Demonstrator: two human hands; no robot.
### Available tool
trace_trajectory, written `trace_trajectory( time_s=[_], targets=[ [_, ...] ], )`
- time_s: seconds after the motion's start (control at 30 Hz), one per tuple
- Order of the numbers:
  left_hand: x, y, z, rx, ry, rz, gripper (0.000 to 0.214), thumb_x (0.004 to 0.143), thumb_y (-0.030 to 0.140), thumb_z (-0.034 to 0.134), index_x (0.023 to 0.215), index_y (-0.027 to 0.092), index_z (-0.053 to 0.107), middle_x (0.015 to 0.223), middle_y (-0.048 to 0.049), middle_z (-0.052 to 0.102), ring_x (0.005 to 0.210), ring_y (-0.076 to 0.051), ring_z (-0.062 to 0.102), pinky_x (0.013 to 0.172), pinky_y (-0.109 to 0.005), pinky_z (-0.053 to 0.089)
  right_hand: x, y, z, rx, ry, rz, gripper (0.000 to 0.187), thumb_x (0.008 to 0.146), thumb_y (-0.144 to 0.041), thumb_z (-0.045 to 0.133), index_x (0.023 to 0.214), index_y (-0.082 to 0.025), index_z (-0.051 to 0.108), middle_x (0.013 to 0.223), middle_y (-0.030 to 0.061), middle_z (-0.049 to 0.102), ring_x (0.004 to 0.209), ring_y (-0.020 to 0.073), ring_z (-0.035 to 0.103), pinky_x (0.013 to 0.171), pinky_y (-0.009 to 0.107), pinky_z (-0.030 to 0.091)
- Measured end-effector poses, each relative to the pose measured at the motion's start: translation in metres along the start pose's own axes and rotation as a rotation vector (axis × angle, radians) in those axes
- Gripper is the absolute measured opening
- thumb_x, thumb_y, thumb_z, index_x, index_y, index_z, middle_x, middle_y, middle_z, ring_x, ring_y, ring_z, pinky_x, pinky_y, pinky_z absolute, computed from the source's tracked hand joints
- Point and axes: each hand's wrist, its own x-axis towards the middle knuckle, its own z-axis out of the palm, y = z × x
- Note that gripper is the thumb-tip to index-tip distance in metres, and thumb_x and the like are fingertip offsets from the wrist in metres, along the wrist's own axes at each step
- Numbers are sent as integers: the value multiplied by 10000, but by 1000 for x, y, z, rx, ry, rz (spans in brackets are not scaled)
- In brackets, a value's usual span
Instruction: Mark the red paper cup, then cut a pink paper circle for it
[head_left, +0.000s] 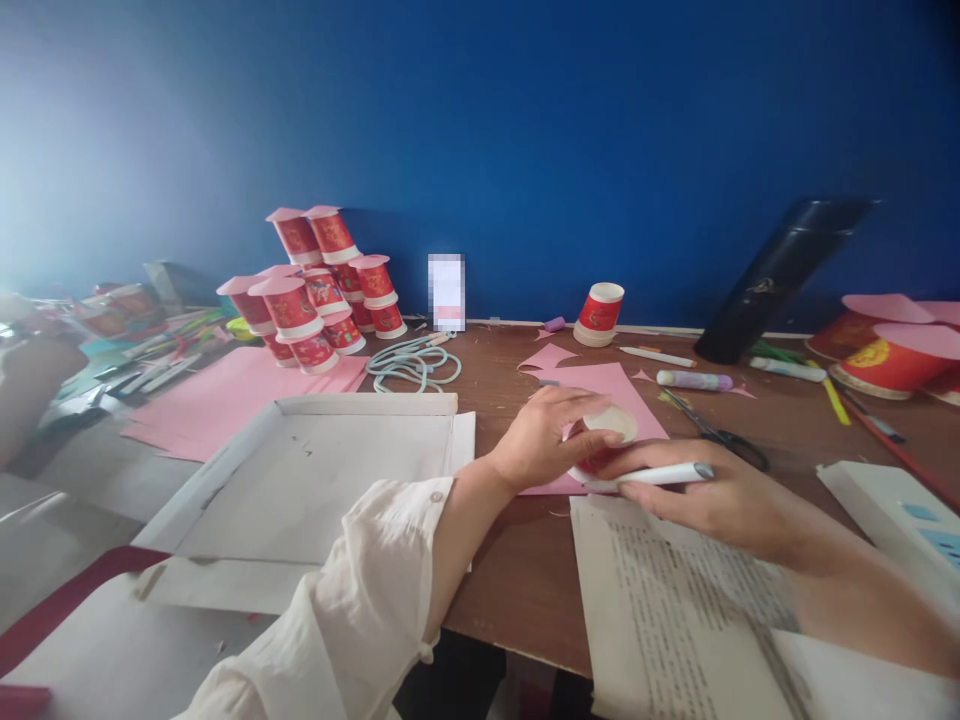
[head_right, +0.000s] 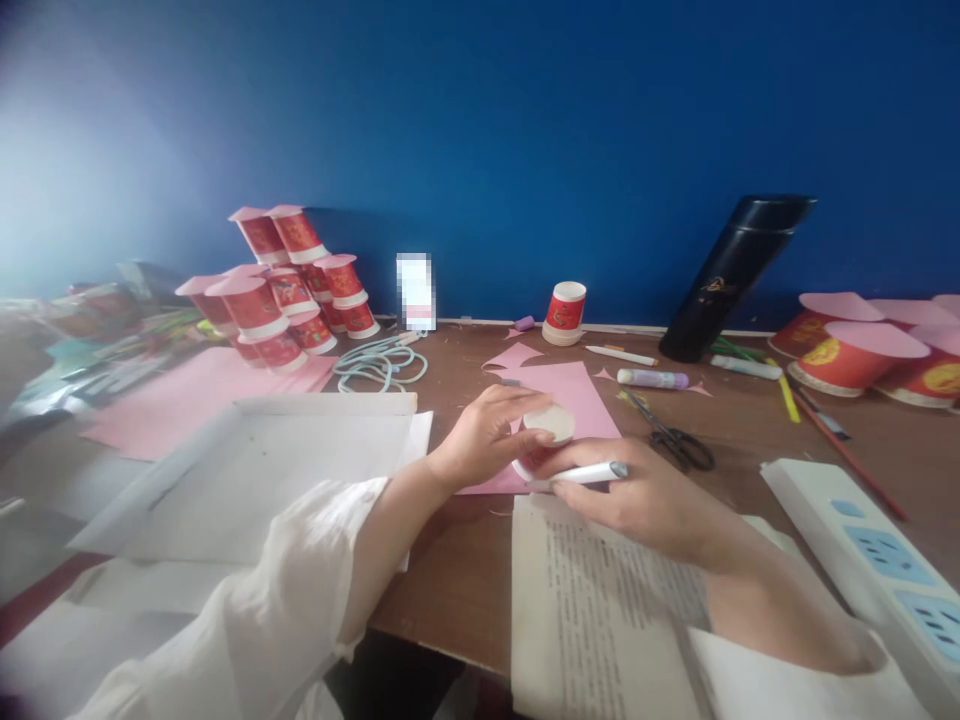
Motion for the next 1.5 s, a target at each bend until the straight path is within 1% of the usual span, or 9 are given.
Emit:
trace_trajectory(
  time_s=[0.17, 0.23, 0.33, 0.73, 0.9, 1.07, 1.2, 1.33, 1.5],
  targets=[
    [0, 0, 0, 4, 6, -5, 420, 904, 515, 623, 1209, 240, 714, 1181, -98, 727, 1160, -262, 626, 1020, -454, 495, 3, 3, 9, -18, 15, 57, 280, 869, -459, 658, 1026, -281, 806, 1048, 31, 785, 919, 259, 723, 862, 356, 557],
    [0, 1, 0, -2, 5, -7, 414, 904, 515, 624, 1198, 238, 718, 1180, -94, 728, 1167, -261, 622, 1020, -448, 495, 3, 5, 11, -24, 15, 73, 277, 869, -452, 658, 1043, -291, 801, 1049, 19, 784, 921, 258, 721, 827, 341, 561],
    [0, 1, 0, -23, 14, -13, 423, 897, 522, 631, 1196, 235, 717, 1173, -89, 732, 1161, -253, 625, 1016, -429, 496, 3, 7, 13, -17, 11, 88, 274, 873, -444, 651, 1052, -294, 796, 1070, 13, 779, 962, 262, 713, 816, 326, 561],
    [0, 1, -1, -35, -9, -45, 427, 894, 525, 633, 1218, 260, 716, 1214, -86, 717, 1170, -262, 611, 1031, -441, 483, 2, 10, 14, 16, -5, 147, 306, 877, -492, 646, 1060, -292, 788, 1054, 20, 775, 880, 243, 708, 806, 348, 567],
    [0, 0, -1, -36, -19, -32, 463, 895, 519, 633, 1238, 218, 707, 1224, -115, 713, 1183, -271, 608, 1040, -452, 477, 1, 10, 9, 70, -42, 163, 367, 872, -537, 653, 1105, -284, 782, 1136, 38, 757, 856, 230, 697, 848, 364, 550],
    [0, 0, -2, -6, -33, -45, 442, 895, 503, 642, 1243, 236, 703, 1245, -101, 709, 1199, -264, 602, 1052, -451, 468, 1, 11, 2, 53, -79, 161, 403, 862, -568, 665, 1141, -299, 779, 1155, 42, 754, 800, 196, 684, 835, 337, 532],
    [0, 1, -2, -4, -37, -38, 431, 896, 507, 637, 1227, 241, 711, 1248, -97, 708, 1185, -253, 609, 1043, -428, 471, 0, 19, -2, 8, -76, 169, 365, 884, -547, 648, 1130, -310, 777, 1060, 22, 772, 775, 180, 688, 763, 300, 527],
    [0, 0, -3, -5, -42, -40, 450, 893, 521, 633, 1243, 246, 702, 1257, -95, 705, 1189, -251, 607, 1034, -422, 477, -1, 25, -7, 22, -97, 201, 343, 895, -522, 633, 1088, -282, 785, 887, 16, 769, 759, 183, 685, 705, 284, 523],
    [0, -1, -2, -41, -19, -31, 482, 887, 543, 629, 1246, 230, 701, 1238, -103, 714, 1175, -251, 618, 1033, -416, 477, -2, 25, -13, -14, -51, 250, 379, 851, -580, 666, 1025, -269, 797, 789, 20, 764, 717, 187, 680, 645, 279, 497]
  ],
)
